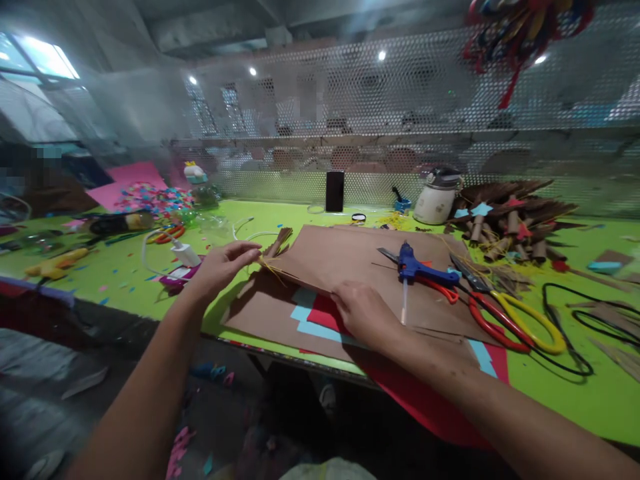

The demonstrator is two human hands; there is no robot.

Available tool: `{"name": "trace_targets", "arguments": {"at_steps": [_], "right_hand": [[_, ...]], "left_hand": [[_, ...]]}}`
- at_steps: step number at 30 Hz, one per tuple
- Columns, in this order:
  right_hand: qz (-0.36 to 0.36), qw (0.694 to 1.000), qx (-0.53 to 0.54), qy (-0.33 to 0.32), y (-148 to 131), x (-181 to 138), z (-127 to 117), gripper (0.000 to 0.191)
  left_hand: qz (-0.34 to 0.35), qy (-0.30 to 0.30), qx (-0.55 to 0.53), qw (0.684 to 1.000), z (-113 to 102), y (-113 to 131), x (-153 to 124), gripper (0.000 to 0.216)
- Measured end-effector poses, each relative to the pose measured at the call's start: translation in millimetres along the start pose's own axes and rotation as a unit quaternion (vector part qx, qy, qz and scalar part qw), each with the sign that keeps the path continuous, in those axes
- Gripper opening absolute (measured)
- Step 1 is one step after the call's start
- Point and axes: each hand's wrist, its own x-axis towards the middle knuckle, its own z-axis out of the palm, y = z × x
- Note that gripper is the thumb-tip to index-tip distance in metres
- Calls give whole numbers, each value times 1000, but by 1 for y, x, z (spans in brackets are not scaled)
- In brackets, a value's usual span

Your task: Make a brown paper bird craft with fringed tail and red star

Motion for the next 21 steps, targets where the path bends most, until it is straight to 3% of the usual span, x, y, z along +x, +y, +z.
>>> {"name": "trace_targets", "arguments": {"at_steps": [2, 6, 9, 11, 13, 15, 21], "right_hand": [[4, 1000, 10, -5, 2, 4, -4, 25], [2, 999, 32, -31, 7, 11, -12, 24], [-5, 997, 46, -54, 11, 16, -18, 22], [-4, 997, 46, -58, 11, 18, -20, 23], [1, 998, 41, -56, 11, 20, -23, 21], [5, 998, 32, -51, 10, 19, -28, 18], [23, 998, -29, 45, 2, -23, -65, 21]], "left_hand": [[64, -22, 97, 993, -5, 8, -4, 28], [208, 9, 200, 957, 4, 34, -22, 26], [277, -68, 235, 929, 29, 53, -36, 33], [318, -141, 285, 893, 47, 57, -39, 46], [336, -184, 339, 859, 63, 55, -33, 41], [314, -186, 391, 845, 73, 48, -22, 21], [298, -135, 396, 858, 77, 37, 4, 20]]}}
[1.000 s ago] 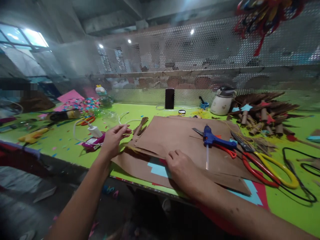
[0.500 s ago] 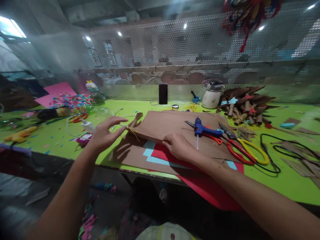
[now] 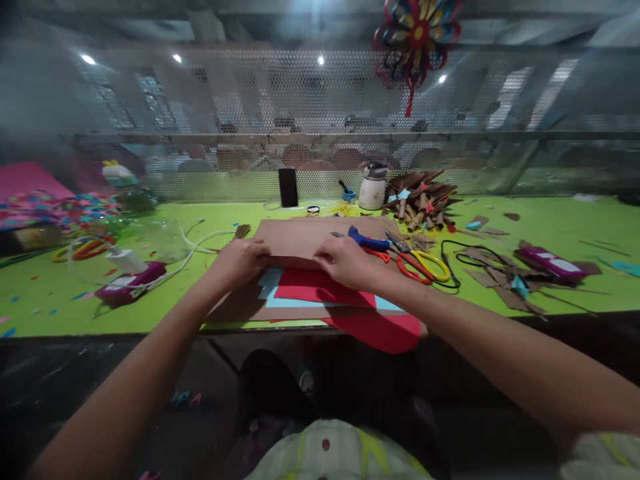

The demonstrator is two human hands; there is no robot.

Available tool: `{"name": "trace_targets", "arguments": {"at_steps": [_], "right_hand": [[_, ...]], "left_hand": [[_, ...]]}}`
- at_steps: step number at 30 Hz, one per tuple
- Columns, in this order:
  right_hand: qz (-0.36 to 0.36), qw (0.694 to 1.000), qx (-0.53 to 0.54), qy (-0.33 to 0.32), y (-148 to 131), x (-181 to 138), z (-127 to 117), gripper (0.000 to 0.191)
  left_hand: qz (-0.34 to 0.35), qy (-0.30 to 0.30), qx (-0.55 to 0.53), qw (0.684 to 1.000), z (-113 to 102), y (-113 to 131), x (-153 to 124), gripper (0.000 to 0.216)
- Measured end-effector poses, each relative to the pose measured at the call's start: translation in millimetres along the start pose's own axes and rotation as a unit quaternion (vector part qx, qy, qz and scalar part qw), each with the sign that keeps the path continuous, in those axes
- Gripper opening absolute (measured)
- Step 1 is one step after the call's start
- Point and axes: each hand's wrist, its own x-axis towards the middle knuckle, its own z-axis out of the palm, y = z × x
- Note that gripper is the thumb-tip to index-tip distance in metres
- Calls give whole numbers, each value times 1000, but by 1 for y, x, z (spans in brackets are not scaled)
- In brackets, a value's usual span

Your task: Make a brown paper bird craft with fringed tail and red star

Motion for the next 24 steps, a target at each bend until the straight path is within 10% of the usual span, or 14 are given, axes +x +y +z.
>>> {"name": "trace_targets", "arguments": {"at_steps": [11, 24], "right_hand": [[-71, 973, -214, -45, 24, -92, 27, 24], [-26, 997, -46, 58, 51, -89, 28, 24]], "left_hand": [[11, 33, -33, 999, -4, 0, 2, 19], [1, 1, -17, 1000, -7, -3, 8, 18]]}}
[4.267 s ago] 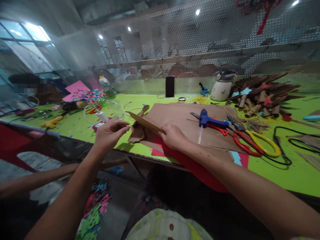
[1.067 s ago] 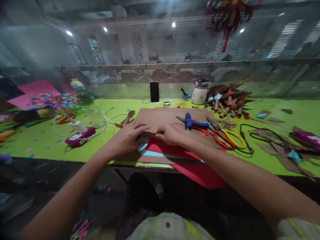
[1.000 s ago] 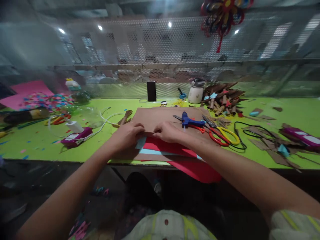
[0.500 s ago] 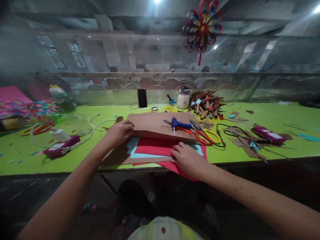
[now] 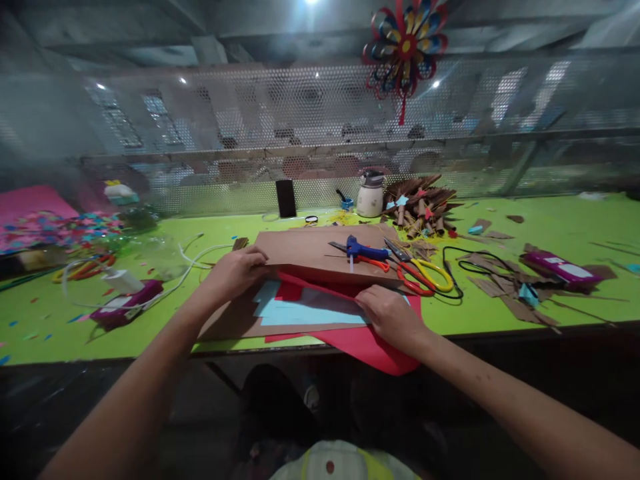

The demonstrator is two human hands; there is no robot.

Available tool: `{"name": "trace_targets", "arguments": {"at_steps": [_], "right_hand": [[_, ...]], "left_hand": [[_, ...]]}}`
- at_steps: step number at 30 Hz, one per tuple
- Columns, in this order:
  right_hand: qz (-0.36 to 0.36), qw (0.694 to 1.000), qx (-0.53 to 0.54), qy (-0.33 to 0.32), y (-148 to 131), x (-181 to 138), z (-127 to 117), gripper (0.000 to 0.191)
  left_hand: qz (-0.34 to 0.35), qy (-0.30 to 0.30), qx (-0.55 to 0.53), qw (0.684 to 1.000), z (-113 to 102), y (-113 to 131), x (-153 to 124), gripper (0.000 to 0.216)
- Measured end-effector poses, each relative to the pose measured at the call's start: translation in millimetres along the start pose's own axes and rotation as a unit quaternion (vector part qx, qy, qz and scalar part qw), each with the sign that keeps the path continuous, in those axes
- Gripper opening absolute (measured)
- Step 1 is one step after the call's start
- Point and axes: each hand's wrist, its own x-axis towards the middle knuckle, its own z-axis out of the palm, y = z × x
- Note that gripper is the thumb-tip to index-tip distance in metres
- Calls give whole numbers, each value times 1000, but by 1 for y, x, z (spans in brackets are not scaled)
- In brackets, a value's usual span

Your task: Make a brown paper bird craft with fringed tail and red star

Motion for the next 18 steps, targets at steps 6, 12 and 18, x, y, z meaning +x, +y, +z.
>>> {"name": "trace_targets", "arguments": {"at_steps": [6, 12, 18], "right_hand": [[22, 999, -8, 25, -7, 0, 0, 21], [48, 998, -6, 37, -4, 4, 1, 20], [46, 998, 35, 40, -3, 1, -5, 19]], "left_hand": [[6, -32, 8, 999, -1, -4, 0, 25], [-10, -59, 50, 997, -2, -8, 5, 26], [-17, -71, 49, 996, -3, -1, 0, 24]]}}
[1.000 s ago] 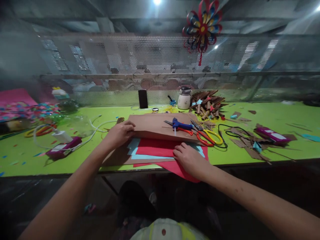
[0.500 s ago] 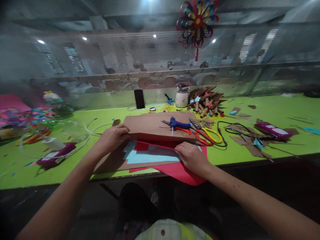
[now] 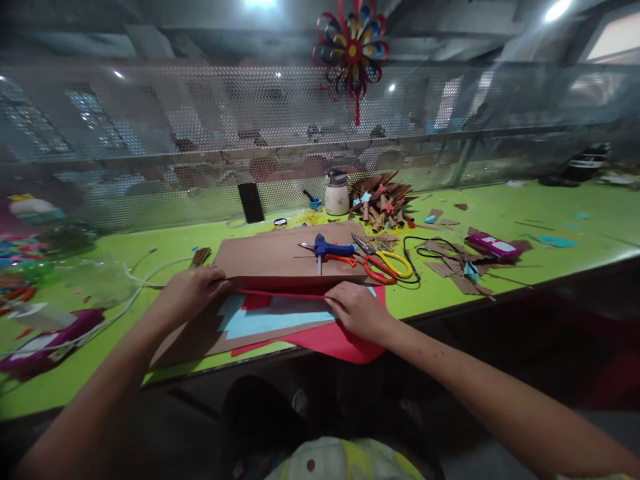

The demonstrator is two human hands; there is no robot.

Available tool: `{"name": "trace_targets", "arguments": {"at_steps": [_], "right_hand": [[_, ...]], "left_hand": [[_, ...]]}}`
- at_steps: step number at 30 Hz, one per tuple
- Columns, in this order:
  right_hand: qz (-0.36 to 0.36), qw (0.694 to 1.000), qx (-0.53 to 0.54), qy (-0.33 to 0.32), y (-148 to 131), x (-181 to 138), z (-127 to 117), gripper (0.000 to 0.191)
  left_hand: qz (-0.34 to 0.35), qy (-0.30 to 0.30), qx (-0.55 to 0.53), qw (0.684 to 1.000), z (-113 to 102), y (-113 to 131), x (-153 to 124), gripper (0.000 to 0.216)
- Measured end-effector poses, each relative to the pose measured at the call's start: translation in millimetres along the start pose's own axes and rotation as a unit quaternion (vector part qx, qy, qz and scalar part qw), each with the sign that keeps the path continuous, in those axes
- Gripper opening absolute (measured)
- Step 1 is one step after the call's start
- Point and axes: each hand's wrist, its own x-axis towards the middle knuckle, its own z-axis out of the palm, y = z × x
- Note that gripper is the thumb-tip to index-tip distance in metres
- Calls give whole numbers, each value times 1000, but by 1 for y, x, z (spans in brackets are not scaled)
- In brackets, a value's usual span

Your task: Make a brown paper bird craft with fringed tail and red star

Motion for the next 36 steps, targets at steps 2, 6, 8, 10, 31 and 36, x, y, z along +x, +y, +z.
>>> {"name": "trace_targets", "arguments": {"at_steps": [2, 6, 8, 10, 31, 36], "right_hand": [[-8, 1000, 15, -21, -2, -5, -5, 19], [-23, 995, 28, -92, -12, -16, -18, 29], [-31, 991, 16, -127, -19, -21, -22, 37], [-42, 986, -6, -160, -25, -27, -24, 44], [-134, 972, -186, -53, -13, -60, 2, 49], [-115, 984, -120, -66, -11, -60, -13, 46]], "left_hand": [[1, 2, -6, 1000, 3, 1, -3, 23], [6, 4, -17, 1000, 7, 2, -9, 24], [7, 7, -23, 1000, 8, 3, -12, 24], [4, 14, -27, 1000, 8, 5, -16, 23], [84, 75, -47, 993, 37, 72, -39, 13], [83, 76, -52, 992, 38, 71, -37, 13]]}}
